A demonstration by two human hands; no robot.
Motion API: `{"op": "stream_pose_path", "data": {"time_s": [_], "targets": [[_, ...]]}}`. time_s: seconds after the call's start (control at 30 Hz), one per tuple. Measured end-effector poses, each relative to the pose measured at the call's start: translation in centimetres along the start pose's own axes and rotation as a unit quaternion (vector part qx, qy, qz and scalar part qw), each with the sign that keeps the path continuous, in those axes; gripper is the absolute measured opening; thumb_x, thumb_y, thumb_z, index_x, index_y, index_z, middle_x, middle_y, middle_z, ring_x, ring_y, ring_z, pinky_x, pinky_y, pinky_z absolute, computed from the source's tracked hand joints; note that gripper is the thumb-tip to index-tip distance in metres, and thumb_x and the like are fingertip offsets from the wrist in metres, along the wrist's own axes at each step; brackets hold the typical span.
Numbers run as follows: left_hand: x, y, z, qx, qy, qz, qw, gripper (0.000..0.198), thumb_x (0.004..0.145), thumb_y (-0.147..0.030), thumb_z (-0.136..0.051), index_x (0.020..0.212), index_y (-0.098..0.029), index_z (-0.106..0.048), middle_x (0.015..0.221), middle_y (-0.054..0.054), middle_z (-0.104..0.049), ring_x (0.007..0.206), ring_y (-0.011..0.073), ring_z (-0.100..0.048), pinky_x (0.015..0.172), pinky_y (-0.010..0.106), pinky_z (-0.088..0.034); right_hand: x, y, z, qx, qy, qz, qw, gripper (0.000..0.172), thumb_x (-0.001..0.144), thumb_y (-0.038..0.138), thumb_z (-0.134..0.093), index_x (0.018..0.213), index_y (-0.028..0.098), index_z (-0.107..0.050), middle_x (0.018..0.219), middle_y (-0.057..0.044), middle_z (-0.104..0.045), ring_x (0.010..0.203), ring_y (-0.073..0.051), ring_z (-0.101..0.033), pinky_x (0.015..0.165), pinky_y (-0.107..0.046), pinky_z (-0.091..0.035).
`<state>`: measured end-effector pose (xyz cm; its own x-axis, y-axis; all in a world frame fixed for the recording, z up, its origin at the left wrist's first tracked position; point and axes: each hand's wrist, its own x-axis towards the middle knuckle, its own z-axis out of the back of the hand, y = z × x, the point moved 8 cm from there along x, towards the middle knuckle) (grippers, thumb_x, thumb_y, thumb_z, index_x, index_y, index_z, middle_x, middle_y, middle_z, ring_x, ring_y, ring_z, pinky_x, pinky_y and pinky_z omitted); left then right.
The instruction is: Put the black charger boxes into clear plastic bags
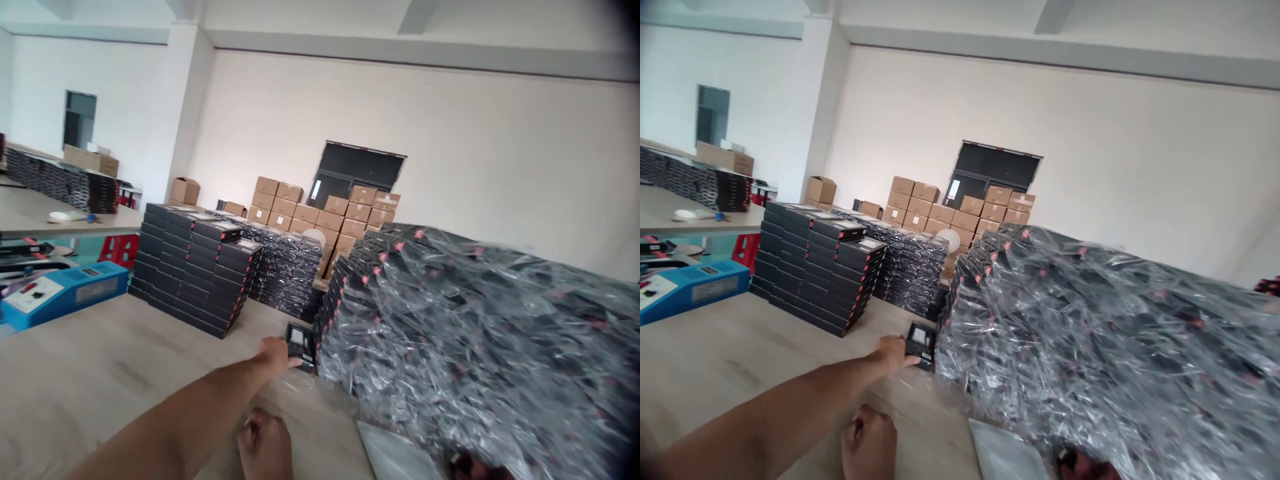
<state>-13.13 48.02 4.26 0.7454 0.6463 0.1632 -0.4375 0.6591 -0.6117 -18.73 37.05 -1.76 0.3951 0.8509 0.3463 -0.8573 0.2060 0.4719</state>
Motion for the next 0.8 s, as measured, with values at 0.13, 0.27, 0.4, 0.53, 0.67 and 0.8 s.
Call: {"op": "stream_pose_path", "data": {"time_s": [0.13, 0.27, 0.4, 0.53, 0.67, 0.8], "targets": [[-1.6, -1.7, 7.8, 0.054, -0.09, -0.098, 0.99, 0.052, 0.079, -0.059, -0.05, 0.105, -0.016, -0.063, 0.116, 0.015, -0.057, 0.116, 0.0345, -0.048, 0.099, 0.044, -0.033, 0.4, -1.0, -0.7, -0.009, -0.006, -0.008, 1.0, 0.022, 0.066, 0.01, -0.048, 0.056, 0.023, -0.063, 0.053, -0.002, -0.065, 0.049, -0.016, -0.059, 0.048, -0.024, -0.027], [-4.4, -2.6, 20.8, 0.179, -0.331, -0.225, 0.899, 0.046, 0.083, -0.032, -0.054, 0.125, -0.016, -0.047, 0.139, 0.014, -0.039, 0.131, 0.0278, -0.032, 0.109, 0.044, -0.021, 0.7, -1.3, -1.1, -0.011, -0.021, 0.002, 1.0, 0.021, 0.068, 0.013, -0.049, 0.058, 0.024, -0.063, 0.056, -0.002, -0.066, 0.054, -0.017, -0.06, 0.051, -0.024, -0.03], [-4.0, 0.2, 26.5, 0.285, -0.317, -0.178, 0.887, 0.067, 0.069, -0.028, -0.07, 0.129, -0.015, -0.044, 0.134, 0.015, -0.047, 0.126, 0.0302, -0.038, 0.111, 0.049, -0.014, 0.9, -1.8, -1.0, 0.024, -0.045, -0.003, 0.999, 0.021, 0.071, 0.018, -0.048, 0.056, 0.024, -0.061, 0.055, -0.001, -0.064, 0.054, -0.017, -0.059, 0.054, -0.025, -0.032], [-7.1, -0.1, 25.4, 0.294, -0.295, -0.243, 0.876, 0.041, 0.076, -0.014, -0.058, 0.117, -0.023, -0.057, 0.114, 0.007, -0.063, 0.109, 0.0239, -0.052, 0.109, 0.048, -0.017, 1.6, -3.1, -0.7, 0.247, -0.058, -0.032, 0.967, 0.031, 0.077, 0.041, -0.049, 0.054, 0.022, -0.058, 0.048, 0.0, -0.056, 0.052, -0.018, -0.056, 0.053, -0.025, -0.036], [-13.7, -2.4, 18.1, 0.216, -0.235, -0.364, 0.875, 0.038, 0.085, -0.016, -0.048, 0.121, -0.028, -0.056, 0.12, 0.007, -0.061, 0.11, 0.023, -0.051, 0.099, 0.043, -0.03, 1.4, -4.8, 0.5, 0.534, -0.063, -0.164, 0.827, 0.063, 0.07, 0.076, -0.046, 0.092, 0.02, -0.064, 0.05, 0.002, -0.058, 0.044, -0.015, -0.053, 0.043, -0.023, -0.035], [-18.2, -3.6, 8.8, 0.116, -0.114, -0.397, 0.904, 0.043, 0.085, -0.015, -0.05, 0.124, -0.03, -0.051, 0.122, 0.004, -0.061, 0.11, 0.0223, -0.051, 0.096, 0.04, -0.033, 0.9, -3.5, 2.7, 0.679, -0.066, -0.153, 0.715, 0.07, 0.069, 0.076, -0.049, 0.112, 0.021, -0.059, 0.09, -0.006, -0.071, 0.068, -0.018, -0.065, 0.054, -0.026, -0.046]]}}
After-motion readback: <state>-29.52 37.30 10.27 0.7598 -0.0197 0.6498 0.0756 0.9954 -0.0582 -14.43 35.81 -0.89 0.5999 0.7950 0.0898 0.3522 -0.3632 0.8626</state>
